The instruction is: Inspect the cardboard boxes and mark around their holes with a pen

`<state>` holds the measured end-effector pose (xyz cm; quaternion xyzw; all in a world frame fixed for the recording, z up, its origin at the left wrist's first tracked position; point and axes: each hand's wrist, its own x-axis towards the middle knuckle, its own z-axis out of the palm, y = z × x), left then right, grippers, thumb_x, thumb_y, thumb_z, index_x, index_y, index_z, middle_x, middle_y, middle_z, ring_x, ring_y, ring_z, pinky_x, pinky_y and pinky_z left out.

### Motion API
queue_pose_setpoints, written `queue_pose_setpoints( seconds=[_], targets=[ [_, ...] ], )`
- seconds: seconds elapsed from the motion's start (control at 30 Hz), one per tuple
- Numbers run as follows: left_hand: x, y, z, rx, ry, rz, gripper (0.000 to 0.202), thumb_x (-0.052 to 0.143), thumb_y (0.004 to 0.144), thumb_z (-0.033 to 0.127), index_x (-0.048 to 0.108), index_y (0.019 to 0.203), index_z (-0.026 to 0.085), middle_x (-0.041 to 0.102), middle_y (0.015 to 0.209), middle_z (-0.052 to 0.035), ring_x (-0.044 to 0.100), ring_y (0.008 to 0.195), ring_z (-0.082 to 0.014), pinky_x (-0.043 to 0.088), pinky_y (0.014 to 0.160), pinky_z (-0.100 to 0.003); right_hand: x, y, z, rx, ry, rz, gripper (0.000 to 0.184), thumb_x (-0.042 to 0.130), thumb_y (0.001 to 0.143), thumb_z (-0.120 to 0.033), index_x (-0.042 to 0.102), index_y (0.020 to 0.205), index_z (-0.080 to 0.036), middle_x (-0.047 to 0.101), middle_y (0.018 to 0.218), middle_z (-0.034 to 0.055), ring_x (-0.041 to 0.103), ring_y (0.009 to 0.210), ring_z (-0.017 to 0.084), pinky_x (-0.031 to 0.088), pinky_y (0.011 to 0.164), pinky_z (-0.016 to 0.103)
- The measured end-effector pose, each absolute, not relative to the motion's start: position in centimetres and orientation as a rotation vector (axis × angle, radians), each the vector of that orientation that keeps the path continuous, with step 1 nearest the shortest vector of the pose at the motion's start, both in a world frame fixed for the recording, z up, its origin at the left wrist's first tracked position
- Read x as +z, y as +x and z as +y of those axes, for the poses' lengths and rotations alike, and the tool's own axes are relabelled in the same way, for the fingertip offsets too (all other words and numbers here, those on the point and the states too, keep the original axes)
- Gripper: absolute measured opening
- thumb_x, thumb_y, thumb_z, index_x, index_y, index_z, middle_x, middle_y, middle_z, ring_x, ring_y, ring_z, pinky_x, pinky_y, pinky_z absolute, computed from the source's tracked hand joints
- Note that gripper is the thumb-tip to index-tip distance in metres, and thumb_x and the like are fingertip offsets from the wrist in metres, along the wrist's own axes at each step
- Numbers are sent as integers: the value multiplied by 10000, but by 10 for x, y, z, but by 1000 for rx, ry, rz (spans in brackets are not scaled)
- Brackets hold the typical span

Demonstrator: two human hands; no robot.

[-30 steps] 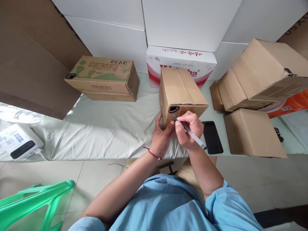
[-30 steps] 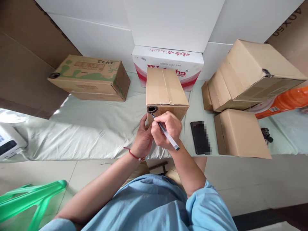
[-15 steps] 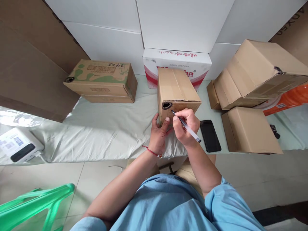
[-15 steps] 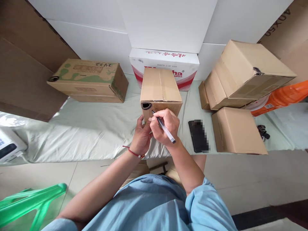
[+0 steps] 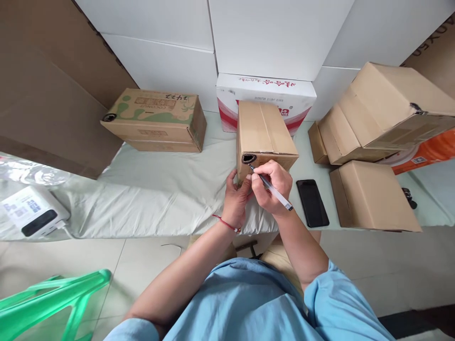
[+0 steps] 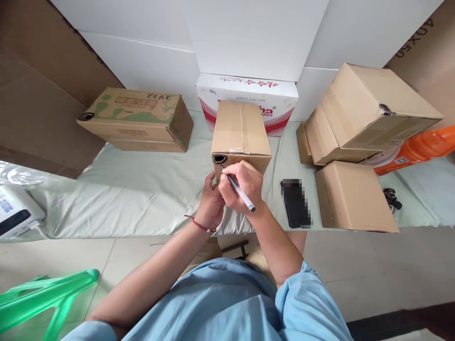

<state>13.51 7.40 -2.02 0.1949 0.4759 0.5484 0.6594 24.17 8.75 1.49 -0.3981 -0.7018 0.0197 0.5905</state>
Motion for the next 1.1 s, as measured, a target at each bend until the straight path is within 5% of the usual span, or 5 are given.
queue_pose_setpoints(
  seconds=[0.4,0.67,1.1],
  targets=[
    [-20,133,75,1196,498,1156,853,931,811,457,505,1521,251,739,1121,-46,729,1046,-230,570,743,-256,14,242,90,-24,-933,-1572,128,618,969,-127,610,1009,-248,676,802,-23,593,658,145,507,628,282],
    [-32,130,75,1165,507,1156,827,913,833,586,504,1488,289,734,1176,-53,728,1084,-241,568,772,-277,11,246,88,88,-980,-1497,28,625,1015,-209,626,1026,-235,649,808,-17,606,654,135,518,635,288],
    [-37,129,74,1159,501,1163,818,912,837,571,513,1490,281,730,1158,-54,732,1069,-233,558,748,-263,14,247,88,-10,-921,-1540,57,624,1019,-201,616,1058,-242,667,836,-4,581,668,149,498,619,294]
  ],
)
